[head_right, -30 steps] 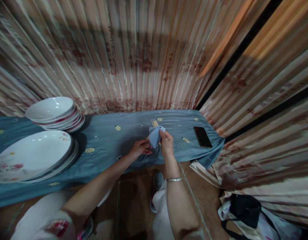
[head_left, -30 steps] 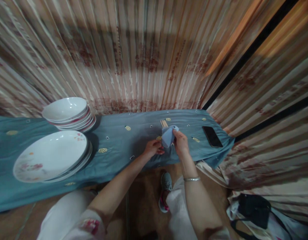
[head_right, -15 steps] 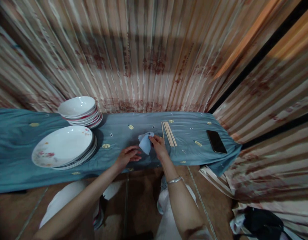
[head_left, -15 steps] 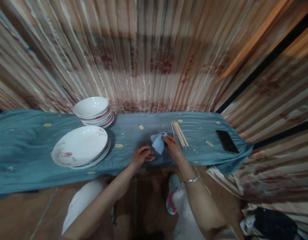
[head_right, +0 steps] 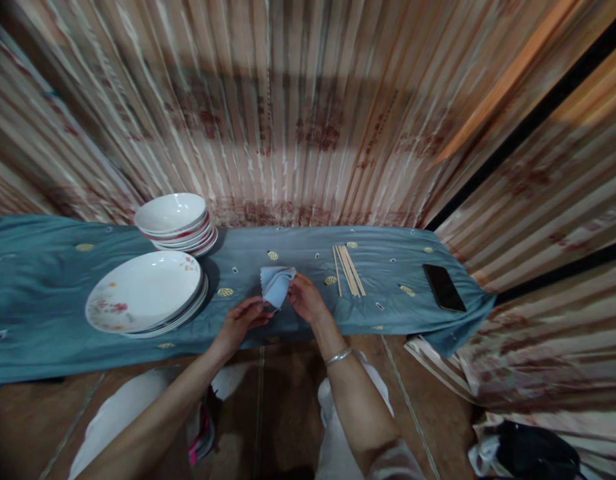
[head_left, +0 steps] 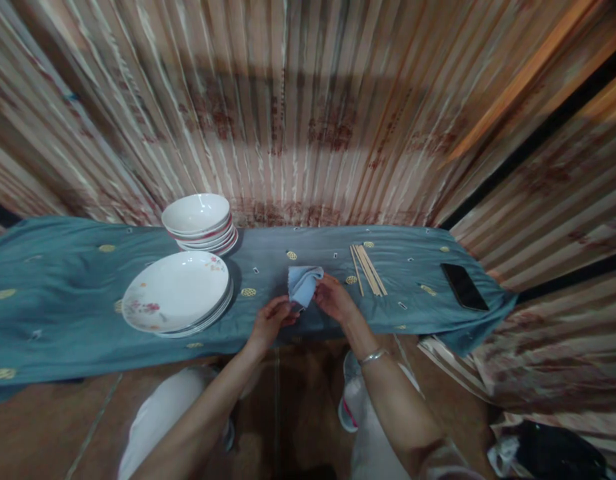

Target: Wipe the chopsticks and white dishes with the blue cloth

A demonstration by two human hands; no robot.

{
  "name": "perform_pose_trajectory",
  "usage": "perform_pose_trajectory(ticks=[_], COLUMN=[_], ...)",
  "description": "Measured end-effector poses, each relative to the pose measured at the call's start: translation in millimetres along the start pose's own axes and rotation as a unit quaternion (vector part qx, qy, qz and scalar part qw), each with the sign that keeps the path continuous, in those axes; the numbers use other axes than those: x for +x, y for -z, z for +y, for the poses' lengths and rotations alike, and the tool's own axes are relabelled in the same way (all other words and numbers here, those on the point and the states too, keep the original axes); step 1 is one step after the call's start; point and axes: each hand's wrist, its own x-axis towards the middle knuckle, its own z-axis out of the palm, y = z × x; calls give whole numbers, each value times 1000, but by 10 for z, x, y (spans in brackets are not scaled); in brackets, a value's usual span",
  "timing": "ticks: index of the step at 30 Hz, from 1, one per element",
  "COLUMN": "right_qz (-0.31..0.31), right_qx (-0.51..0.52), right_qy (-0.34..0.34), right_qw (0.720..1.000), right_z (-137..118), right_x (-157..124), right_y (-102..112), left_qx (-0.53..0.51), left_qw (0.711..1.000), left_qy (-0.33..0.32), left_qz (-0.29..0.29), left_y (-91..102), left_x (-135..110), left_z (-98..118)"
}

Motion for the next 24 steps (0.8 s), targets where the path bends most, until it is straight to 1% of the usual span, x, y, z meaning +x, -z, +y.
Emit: perform_pose_trajectory(ticks=[3,5,8,12,14,16,21,24], right_qz=[-19,-16,-5,10,24,32,-3,9], right_qx=[25,41,54,26,-6,-31,-56,-83], right_qy=[-20,-44,-82,-116,-116,-118,-134,-131], right_qw=[999,998,995,993,993,992,989,988], right_z=[64,102,155,242,286,317,371,443], right_x=[42,77,132,187,199,198,149,122], right_y=[-56,-86,-115,-123,-144,-192,-336,-349], left_qx=[-26,-41,-55,-12,18,32,56,64], left_qw=[998,997,995,998,998,996,990,987], left_qy=[-27,-39,-40,-34,-49,-69,-112,-126], left_qz=[40,60,73,59,47,49,67,70], left_y=[54,79,99,132,163,203,319,383], left_x=[20,39,57,57,51,44,5,-36], left_z=[41,74,125,167,176,185,232,272])
